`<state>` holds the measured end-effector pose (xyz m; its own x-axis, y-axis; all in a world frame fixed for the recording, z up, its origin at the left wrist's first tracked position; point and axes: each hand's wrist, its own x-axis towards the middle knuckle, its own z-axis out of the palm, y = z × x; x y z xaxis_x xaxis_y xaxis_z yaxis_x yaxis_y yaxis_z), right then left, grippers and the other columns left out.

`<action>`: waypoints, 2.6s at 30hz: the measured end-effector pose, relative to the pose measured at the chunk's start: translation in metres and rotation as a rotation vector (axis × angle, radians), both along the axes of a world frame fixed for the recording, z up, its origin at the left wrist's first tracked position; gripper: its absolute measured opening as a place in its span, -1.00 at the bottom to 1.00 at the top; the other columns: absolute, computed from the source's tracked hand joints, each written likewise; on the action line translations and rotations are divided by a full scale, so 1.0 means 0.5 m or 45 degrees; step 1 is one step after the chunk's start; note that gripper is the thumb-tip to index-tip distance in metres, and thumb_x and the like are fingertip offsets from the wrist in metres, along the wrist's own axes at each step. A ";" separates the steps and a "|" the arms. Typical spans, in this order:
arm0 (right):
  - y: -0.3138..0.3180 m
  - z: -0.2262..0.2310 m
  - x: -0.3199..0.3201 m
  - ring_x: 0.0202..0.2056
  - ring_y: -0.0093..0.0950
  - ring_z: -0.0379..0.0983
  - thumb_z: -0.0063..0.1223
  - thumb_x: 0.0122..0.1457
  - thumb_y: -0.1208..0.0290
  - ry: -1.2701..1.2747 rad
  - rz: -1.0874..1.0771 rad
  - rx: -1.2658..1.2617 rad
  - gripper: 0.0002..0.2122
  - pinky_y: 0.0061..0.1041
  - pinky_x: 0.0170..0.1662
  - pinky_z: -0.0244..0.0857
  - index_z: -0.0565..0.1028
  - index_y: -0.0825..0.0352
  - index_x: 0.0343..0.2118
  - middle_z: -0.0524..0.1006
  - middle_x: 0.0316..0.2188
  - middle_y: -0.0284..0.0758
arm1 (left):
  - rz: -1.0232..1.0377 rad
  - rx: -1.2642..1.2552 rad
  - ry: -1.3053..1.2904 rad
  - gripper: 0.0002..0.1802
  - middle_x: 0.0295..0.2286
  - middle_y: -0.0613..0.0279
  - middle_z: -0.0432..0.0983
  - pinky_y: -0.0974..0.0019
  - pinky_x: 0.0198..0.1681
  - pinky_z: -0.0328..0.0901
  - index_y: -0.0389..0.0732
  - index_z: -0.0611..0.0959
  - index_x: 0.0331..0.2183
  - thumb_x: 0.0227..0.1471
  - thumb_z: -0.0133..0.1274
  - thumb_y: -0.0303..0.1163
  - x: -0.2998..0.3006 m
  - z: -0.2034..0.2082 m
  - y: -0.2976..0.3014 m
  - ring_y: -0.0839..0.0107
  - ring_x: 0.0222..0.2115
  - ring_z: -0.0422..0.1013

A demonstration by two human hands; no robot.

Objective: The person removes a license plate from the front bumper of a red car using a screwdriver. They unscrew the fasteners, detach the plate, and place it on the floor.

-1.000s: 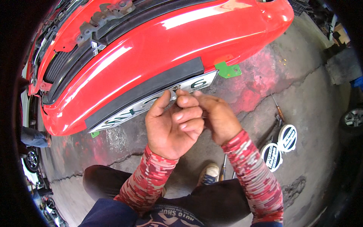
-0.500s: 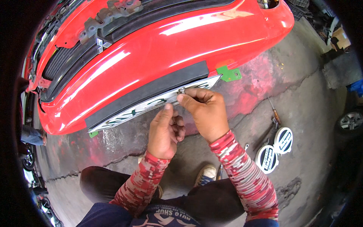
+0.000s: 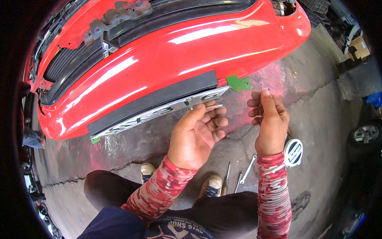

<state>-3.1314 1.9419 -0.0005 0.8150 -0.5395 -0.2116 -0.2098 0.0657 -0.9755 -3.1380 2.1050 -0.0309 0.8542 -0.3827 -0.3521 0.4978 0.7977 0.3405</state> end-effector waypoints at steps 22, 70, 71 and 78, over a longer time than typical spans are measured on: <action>0.146 -0.064 0.014 -0.46 -0.67 0.40 0.18 0.16 0.48 -0.338 0.542 -0.144 -0.85 -0.65 -0.37 0.29 0.60 0.48 -0.30 0.58 -0.46 -0.38 | 0.129 1.065 -0.296 -0.78 -0.48 0.37 0.48 0.52 -0.49 0.29 -0.27 0.63 -0.19 0.21 0.04 -0.34 0.012 -0.084 0.025 0.61 -0.51 0.39; 0.094 -0.065 0.003 -0.36 -0.52 0.55 -0.13 0.30 0.29 -0.096 0.874 0.392 -0.70 -0.55 -0.26 0.46 0.58 0.42 -0.30 0.61 -0.35 -0.27 | -0.225 -0.754 0.060 -0.61 -0.45 0.33 0.38 0.43 -0.53 0.20 -0.16 0.56 -0.30 0.27 -0.11 -0.02 -0.004 0.042 0.051 0.54 -0.53 0.30; 0.106 -0.065 -0.002 -0.33 -0.49 0.57 -0.12 0.31 0.28 -0.064 0.920 0.779 -0.70 -0.54 -0.22 0.47 0.58 0.42 -0.28 0.62 -0.31 -0.25 | -0.246 -0.801 0.111 -0.61 -0.47 0.34 0.36 0.46 -0.58 0.19 -0.15 0.54 -0.34 0.28 -0.13 -0.02 -0.002 0.048 0.071 0.56 -0.57 0.30; 0.152 -0.076 0.017 -0.43 -0.62 0.49 0.10 0.25 0.30 -0.020 0.694 0.375 -0.76 -0.60 -0.29 0.38 0.61 0.40 -0.25 0.61 -0.45 -0.35 | -0.327 0.240 0.112 -0.65 -0.53 0.43 0.33 0.52 -0.67 0.12 -0.07 0.48 -0.39 0.20 0.01 0.01 0.006 0.001 0.166 0.62 -0.68 0.22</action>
<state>-3.1226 2.0180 -0.0383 0.9610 0.0345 -0.2744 -0.2751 0.2202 -0.9359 -3.1353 2.1882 -0.0305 0.7013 -0.5024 -0.5057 0.7085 0.5693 0.4170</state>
